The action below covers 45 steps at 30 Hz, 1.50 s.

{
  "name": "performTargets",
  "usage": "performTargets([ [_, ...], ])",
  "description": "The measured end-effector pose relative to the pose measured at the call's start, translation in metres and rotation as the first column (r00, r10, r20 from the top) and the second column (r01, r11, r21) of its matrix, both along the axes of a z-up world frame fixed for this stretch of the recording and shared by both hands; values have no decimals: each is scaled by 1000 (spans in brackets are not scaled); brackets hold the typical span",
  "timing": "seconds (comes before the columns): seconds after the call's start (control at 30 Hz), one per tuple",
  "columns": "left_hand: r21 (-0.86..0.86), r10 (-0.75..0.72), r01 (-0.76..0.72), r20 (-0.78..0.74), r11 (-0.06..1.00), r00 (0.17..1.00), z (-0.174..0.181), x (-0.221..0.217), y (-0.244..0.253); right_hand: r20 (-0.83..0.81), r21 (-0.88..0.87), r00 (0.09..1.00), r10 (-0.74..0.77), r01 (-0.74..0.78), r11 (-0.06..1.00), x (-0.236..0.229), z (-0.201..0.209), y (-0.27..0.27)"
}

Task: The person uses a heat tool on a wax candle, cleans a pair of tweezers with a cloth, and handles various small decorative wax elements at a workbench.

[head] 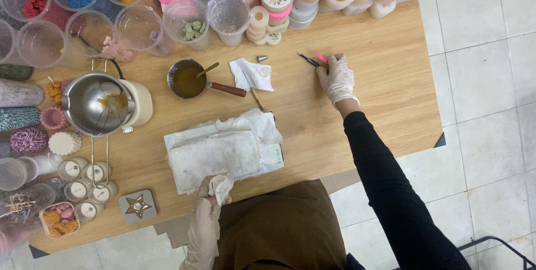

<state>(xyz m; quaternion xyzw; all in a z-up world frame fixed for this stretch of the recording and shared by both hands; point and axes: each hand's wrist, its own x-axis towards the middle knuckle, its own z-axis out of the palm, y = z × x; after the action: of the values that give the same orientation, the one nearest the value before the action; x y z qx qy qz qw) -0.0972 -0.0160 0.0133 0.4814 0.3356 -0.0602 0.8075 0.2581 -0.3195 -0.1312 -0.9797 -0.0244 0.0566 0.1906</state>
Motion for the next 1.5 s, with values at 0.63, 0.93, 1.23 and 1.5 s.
performTargets([
  [0.63, 401, -93, 147, -151, 904, 984, 38, 38, -18, 204, -55, 976, 78, -69, 996, -79, -21, -12],
  [0.93, 444, -62, 130, -164, 887, 985, 38, 31, -21, 170, -107, 974, 148, -131, 986, -80, -17, -5],
  [1.23, 457, -116, 183, -171, 871, 978, 40, 30, -23, 60, -12, 984, 167, -167, 986, -88, -16, 0],
  [1.5, 464, -100, 191, -213, 865, 972, 34, 19, -19, -561, 626, 825, -71, 479, 616, -104, 11, 13],
])
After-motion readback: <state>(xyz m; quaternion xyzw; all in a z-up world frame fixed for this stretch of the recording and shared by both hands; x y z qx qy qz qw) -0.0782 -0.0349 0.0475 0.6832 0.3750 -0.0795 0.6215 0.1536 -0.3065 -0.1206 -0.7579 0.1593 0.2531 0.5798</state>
